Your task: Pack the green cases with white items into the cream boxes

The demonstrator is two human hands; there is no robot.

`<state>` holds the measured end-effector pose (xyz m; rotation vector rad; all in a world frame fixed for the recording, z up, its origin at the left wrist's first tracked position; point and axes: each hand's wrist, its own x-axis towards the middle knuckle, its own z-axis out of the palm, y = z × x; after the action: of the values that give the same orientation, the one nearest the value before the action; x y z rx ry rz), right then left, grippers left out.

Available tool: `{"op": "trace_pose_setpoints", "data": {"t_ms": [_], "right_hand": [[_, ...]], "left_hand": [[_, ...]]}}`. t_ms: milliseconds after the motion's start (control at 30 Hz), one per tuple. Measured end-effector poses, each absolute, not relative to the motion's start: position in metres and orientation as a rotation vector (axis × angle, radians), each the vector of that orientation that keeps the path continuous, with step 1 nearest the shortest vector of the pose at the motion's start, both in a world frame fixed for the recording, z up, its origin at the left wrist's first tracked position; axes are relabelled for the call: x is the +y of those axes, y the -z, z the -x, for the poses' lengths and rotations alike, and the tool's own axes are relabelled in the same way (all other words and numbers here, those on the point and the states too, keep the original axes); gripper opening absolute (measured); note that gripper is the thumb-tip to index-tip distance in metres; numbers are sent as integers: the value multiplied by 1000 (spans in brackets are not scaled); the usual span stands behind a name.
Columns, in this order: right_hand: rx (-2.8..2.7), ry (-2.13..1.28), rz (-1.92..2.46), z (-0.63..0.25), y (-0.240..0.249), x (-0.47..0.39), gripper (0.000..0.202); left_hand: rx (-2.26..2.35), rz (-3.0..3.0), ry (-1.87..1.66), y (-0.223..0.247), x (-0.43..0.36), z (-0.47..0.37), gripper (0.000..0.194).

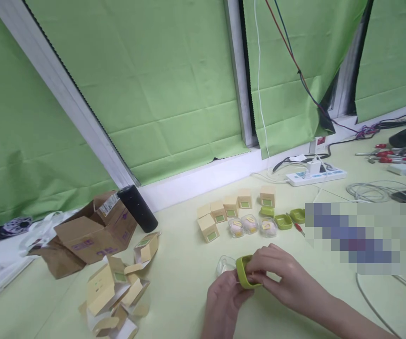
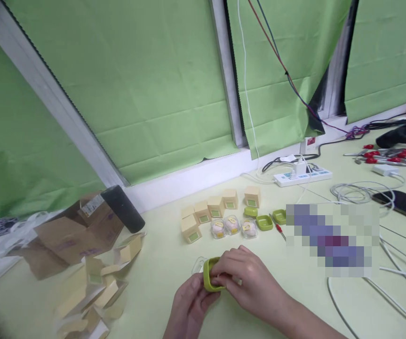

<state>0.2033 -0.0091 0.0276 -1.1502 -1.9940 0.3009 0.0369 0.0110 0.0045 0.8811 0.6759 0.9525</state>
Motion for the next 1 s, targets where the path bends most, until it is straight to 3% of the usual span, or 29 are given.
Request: {"op": "trace_pose_setpoints", "data": {"t_ms": [300,433,500,667,867,1000], "right_hand": [[-2221,-411,1012,-208,-35,-11,20],[-2271,-611,927,-214,-42,-14,17],[-2122,-682,915,-217,-43,-17,28],[-1875,-924,1083,-208,-35,-22,78],[-1634,-1088,955,-195,-28,-23,42],[-1432,-978,746,-215,-34,-15,14]], "left_hand": [[783,-922,-709,-9,14,-31,28],[691,-972,-653,-8,15,-29,27],[690,-966,-718,-9,15,-28,25],[684,-940,-802,-9,14,-29,21],[677,-961,-849,1,14,-32,12],[735,-989,-923,-1,18,-35,10]]}}
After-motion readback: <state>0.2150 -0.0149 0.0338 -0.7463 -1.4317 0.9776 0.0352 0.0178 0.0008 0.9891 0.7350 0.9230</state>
